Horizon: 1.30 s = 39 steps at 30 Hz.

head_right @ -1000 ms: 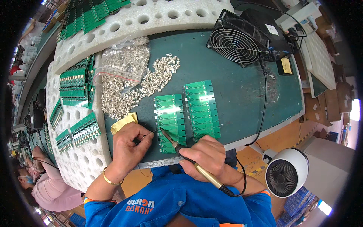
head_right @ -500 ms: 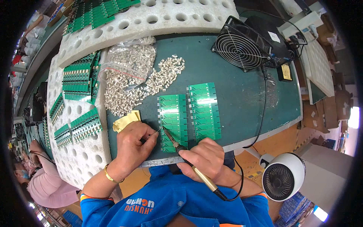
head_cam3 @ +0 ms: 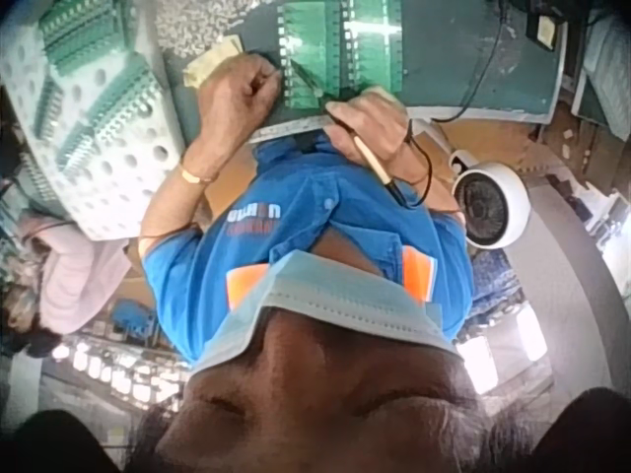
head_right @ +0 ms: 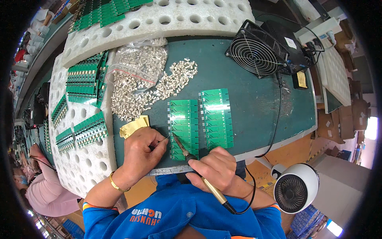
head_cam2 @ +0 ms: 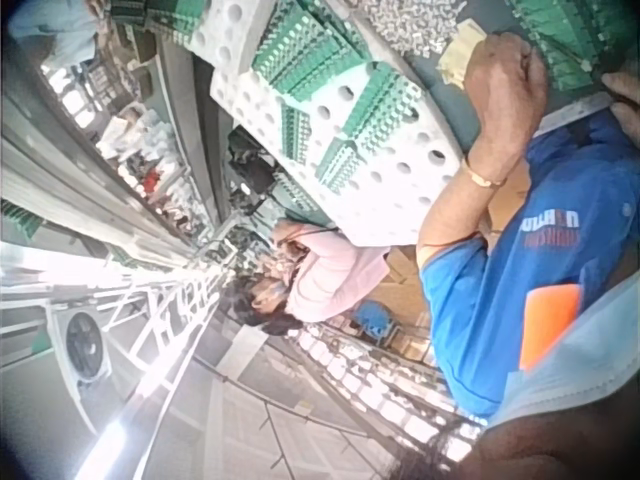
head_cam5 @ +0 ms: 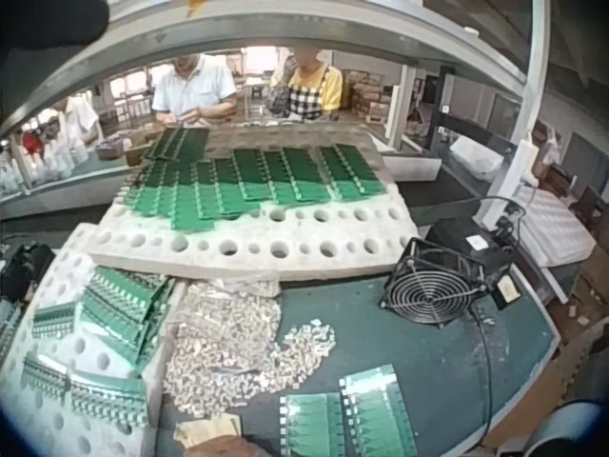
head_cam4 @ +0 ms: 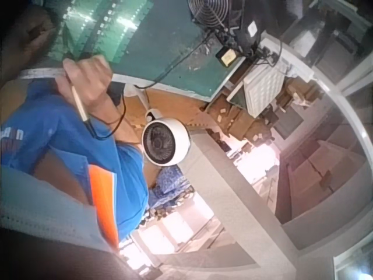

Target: The person solders electronic components onto circuit board strips using a soldering iron and solder wire, then lifts the circuit board strip and solders additional pins.

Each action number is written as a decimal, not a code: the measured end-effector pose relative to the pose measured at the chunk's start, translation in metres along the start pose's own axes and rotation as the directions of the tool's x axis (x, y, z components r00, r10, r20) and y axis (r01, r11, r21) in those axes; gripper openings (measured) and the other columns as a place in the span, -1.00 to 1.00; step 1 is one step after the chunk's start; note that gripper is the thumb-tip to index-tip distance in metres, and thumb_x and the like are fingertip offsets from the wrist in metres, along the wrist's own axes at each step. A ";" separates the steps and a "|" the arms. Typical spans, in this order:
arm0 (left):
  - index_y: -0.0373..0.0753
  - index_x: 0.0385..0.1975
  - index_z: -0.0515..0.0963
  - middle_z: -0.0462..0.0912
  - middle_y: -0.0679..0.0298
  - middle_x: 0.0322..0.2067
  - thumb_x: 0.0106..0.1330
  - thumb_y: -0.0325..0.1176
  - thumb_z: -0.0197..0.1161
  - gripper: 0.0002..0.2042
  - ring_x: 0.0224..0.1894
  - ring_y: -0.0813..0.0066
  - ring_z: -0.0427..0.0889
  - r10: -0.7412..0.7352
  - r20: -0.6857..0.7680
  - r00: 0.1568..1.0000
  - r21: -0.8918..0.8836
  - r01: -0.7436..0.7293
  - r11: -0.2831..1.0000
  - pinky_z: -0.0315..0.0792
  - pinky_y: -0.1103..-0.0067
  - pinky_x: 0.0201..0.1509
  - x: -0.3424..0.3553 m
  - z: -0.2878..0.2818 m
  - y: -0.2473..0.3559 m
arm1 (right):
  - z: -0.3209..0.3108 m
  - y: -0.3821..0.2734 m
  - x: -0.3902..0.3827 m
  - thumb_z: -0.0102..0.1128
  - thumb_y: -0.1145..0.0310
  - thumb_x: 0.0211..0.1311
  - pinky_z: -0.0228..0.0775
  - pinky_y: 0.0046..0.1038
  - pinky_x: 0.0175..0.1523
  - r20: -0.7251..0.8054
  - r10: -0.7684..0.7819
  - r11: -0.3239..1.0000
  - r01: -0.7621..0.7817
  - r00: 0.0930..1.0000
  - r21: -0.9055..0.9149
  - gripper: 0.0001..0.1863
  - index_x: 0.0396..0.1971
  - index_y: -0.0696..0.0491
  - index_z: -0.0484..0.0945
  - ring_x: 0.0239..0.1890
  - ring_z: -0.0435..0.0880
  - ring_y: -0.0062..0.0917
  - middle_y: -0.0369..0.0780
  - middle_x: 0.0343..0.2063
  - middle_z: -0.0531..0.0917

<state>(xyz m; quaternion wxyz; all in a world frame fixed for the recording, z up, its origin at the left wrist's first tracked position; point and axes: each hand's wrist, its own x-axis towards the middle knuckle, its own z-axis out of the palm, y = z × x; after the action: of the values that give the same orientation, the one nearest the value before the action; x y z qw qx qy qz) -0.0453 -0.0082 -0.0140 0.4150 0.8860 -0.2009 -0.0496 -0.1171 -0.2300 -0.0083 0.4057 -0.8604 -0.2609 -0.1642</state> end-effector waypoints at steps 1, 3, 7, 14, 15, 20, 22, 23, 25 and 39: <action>-0.30 -0.53 0.58 0.56 0.21 -0.58 0.11 -0.56 0.41 -0.90 -0.61 0.37 0.53 -0.006 -0.001 1.000 -0.004 0.006 1.000 0.40 0.50 -0.53 0.000 0.000 0.000 | 0.000 0.000 0.000 0.52 0.34 -0.05 0.35 -0.42 -0.44 0.000 -0.001 1.000 0.001 1.000 -0.001 -0.62 -0.21 0.15 0.62 -0.61 0.55 -0.43 -0.25 -0.56 0.61; -0.31 -0.54 0.58 0.56 0.21 -0.58 0.10 -0.56 0.41 -0.89 -0.61 0.38 0.53 -0.005 -0.006 1.000 -0.005 0.005 1.000 0.40 0.50 -0.53 -0.001 0.001 0.000 | -0.002 -0.001 0.000 0.53 0.33 -0.06 0.36 -0.42 -0.43 0.022 -0.007 1.000 0.007 1.000 -0.004 -0.59 -0.20 0.15 0.62 -0.59 0.56 -0.44 -0.26 -0.55 0.61; -0.30 -0.55 0.57 0.55 0.21 -0.59 0.10 -0.56 0.41 -0.89 -0.62 0.39 0.54 0.001 -0.017 1.000 0.000 -0.001 1.000 0.39 0.50 -0.53 0.000 0.002 0.000 | -0.001 -0.001 0.001 0.54 0.29 -0.05 0.36 -0.42 -0.43 0.028 -0.015 1.000 0.015 1.000 -0.015 -0.58 -0.19 0.14 0.62 -0.58 0.57 -0.44 -0.26 -0.55 0.61; -0.29 -0.55 0.56 0.55 0.22 -0.59 0.10 -0.55 0.41 -0.88 -0.61 0.40 0.54 -0.007 0.009 1.000 -0.009 0.007 1.000 0.39 0.50 -0.52 -0.001 0.001 0.000 | -0.002 -0.003 0.001 0.53 0.21 0.02 0.36 -0.42 -0.43 0.043 -0.023 1.000 0.024 0.999 -0.015 -0.56 -0.17 0.16 0.60 -0.59 0.56 -0.44 -0.26 -0.57 0.60; -0.28 -0.55 0.56 0.55 0.22 -0.59 0.10 -0.55 0.41 -0.88 -0.60 0.40 0.55 -0.007 0.011 1.000 -0.009 0.007 1.000 0.39 0.50 -0.52 -0.001 0.001 0.000 | -0.002 -0.003 0.000 0.53 0.19 0.03 0.36 -0.42 -0.43 0.047 -0.022 1.000 0.023 0.999 -0.014 -0.55 -0.17 0.16 0.60 -0.60 0.56 -0.44 -0.26 -0.57 0.60; -0.28 -0.55 0.56 0.53 0.23 -0.60 0.10 -0.54 0.42 -0.87 -0.59 0.40 0.55 -0.012 0.017 1.000 -0.011 0.012 1.000 0.38 0.51 -0.52 -0.001 0.001 0.000 | -0.001 -0.005 -0.002 0.54 0.14 0.04 0.36 -0.42 -0.44 0.043 -0.017 1.000 0.018 0.999 -0.017 -0.51 -0.16 0.15 0.59 -0.60 0.56 -0.44 -0.27 -0.58 0.58; -0.28 -0.55 0.56 0.53 0.23 -0.60 0.11 -0.54 0.42 -0.87 -0.60 0.41 0.55 -0.026 0.009 1.000 -0.025 0.027 0.999 0.38 0.51 -0.52 -0.001 0.001 0.001 | 0.000 -0.005 -0.002 0.54 0.12 0.04 0.35 -0.42 -0.44 0.042 -0.015 1.000 0.016 0.999 -0.015 -0.50 -0.16 0.15 0.59 -0.59 0.56 -0.45 -0.27 -0.59 0.58; -0.28 -0.55 0.56 0.53 0.23 -0.60 0.11 -0.54 0.42 -0.87 -0.60 0.41 0.55 -0.027 0.010 1.000 -0.024 0.027 0.999 0.38 0.51 -0.52 -0.001 0.001 0.001 | 0.000 -0.005 -0.002 0.55 0.11 0.03 0.35 -0.43 -0.44 0.045 -0.014 1.000 0.014 0.999 -0.018 -0.49 -0.16 0.15 0.59 -0.59 0.56 -0.45 -0.28 -0.58 0.57; -0.28 -0.54 0.56 0.53 0.24 -0.60 0.11 -0.55 0.42 -0.87 -0.60 0.42 0.54 -0.032 0.013 0.999 -0.025 0.033 0.999 0.38 0.51 -0.52 -0.001 0.002 0.001 | 0.000 -0.006 -0.002 0.55 0.10 0.03 0.35 -0.43 -0.45 0.048 -0.011 1.000 0.012 0.999 -0.021 -0.48 -0.16 0.15 0.59 -0.59 0.56 -0.45 -0.28 -0.58 0.57; -0.29 -0.54 0.57 0.54 0.24 -0.59 0.10 -0.56 0.41 -0.89 -0.59 0.42 0.54 -0.022 0.029 0.999 -0.033 0.023 0.999 0.39 0.51 -0.51 0.000 0.000 0.000 | 0.000 -0.007 -0.004 0.51 0.06 0.07 0.36 -0.45 -0.45 0.035 -0.015 1.000 0.016 0.999 -0.012 -0.49 -0.18 0.17 0.60 -0.60 0.56 -0.45 -0.27 -0.60 0.57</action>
<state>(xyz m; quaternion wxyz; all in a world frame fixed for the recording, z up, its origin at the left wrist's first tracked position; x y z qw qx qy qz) -0.0456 -0.0078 -0.0141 0.4264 0.8802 -0.1960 -0.0702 -0.1242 -0.2271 -0.0060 0.3945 -0.8636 -0.2737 -0.1538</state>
